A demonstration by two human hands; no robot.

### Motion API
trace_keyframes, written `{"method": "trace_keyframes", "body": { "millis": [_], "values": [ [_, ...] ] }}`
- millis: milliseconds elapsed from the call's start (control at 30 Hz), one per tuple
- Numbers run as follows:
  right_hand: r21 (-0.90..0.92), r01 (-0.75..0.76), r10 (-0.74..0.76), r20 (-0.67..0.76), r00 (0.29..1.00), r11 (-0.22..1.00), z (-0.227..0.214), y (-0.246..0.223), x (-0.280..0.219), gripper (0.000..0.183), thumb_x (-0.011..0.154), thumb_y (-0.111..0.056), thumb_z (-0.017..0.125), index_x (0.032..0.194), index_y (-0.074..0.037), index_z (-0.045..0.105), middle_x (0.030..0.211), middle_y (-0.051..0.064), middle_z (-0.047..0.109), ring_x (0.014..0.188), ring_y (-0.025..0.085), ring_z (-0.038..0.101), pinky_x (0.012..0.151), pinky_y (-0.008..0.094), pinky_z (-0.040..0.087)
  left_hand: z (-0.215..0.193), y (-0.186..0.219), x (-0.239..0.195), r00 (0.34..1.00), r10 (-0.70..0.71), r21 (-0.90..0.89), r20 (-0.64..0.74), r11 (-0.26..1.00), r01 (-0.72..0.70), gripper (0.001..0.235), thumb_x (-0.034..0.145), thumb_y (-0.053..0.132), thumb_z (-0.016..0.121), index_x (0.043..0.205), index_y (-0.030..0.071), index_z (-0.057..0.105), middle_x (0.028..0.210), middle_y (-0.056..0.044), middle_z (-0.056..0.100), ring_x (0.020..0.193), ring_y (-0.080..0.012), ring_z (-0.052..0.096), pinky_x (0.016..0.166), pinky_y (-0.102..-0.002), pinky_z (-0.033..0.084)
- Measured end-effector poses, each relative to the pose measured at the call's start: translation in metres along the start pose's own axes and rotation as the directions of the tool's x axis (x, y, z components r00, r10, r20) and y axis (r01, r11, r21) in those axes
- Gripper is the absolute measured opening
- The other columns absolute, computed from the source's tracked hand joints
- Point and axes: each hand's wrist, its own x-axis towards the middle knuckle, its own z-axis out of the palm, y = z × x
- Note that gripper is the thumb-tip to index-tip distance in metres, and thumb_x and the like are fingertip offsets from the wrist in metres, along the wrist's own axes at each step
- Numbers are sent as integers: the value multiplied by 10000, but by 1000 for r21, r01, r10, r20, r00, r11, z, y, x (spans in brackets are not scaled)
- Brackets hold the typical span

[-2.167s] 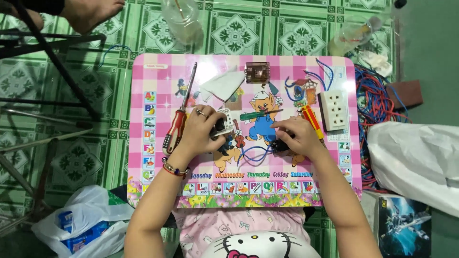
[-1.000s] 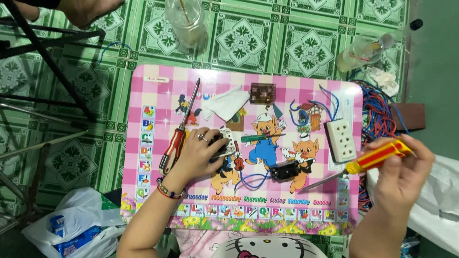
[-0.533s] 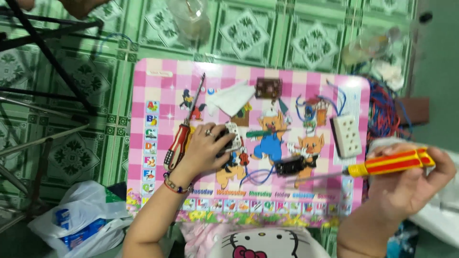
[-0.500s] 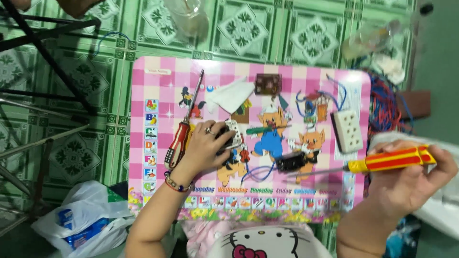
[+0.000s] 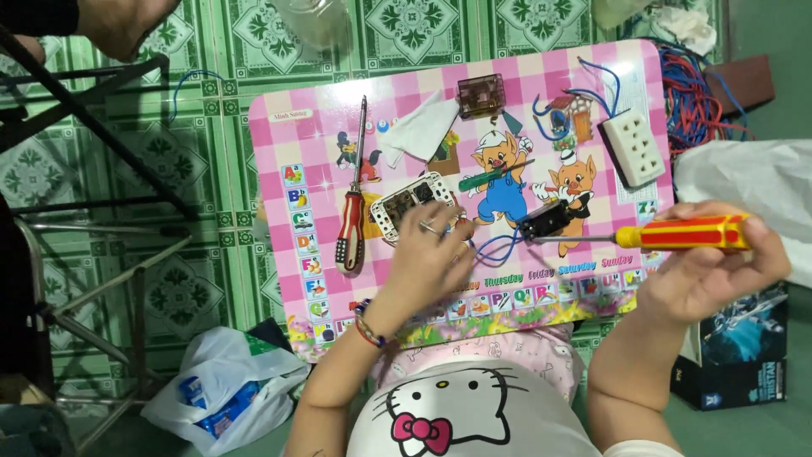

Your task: The person uses a yellow screwdriver to tighten screws on a black electrical component. They then use a green screwdriver to work on a white electrical socket, manipulating wires and tightening internal screws.

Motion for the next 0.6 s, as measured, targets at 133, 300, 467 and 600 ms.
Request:
{"method": "trace_keyframes", "body": {
  "millis": [133,300,467,600],
  "values": [
    [-34,31,-30,28,999,999,5,0,-3,236,1212,-216,358,1429,-138,309,1179,283,463,1002,359,526,894,476,557,9,39,-11,999,47,-54,27,997,-46,246,908,280,710,1102,145,642,1180,-92,692,1170,-345,615,1053,-597,464],
    [-79,69,-67,32,997,994,1,7,-6,209,1195,-187,364,1385,-121,305,1090,321,483,908,376,545,765,432,531,30,77,-21,945,263,-179,-196,938,-298,66,1005,92,646,981,32,656,920,-100,636,774,-252,562,656,-366,427],
    [39,170,-172,61,983,985,-3,19,-9,216,1164,-208,395,1356,-144,319,1039,296,510,838,361,569,692,399,533,77,88,-20,977,-179,-106,119,976,191,322,1003,195,575,1236,-25,548,1232,-242,580,648,-276,638,433,-350,498],
    [141,331,-354,196,914,933,-10,22,1,599,929,-183,726,1370,-141,322,1033,293,541,896,360,592,778,415,592,124,74,-27,895,-416,195,162,903,384,452,993,367,633,1294,35,571,845,-84,677,579,-239,622,393,-361,458]
  ]
}}
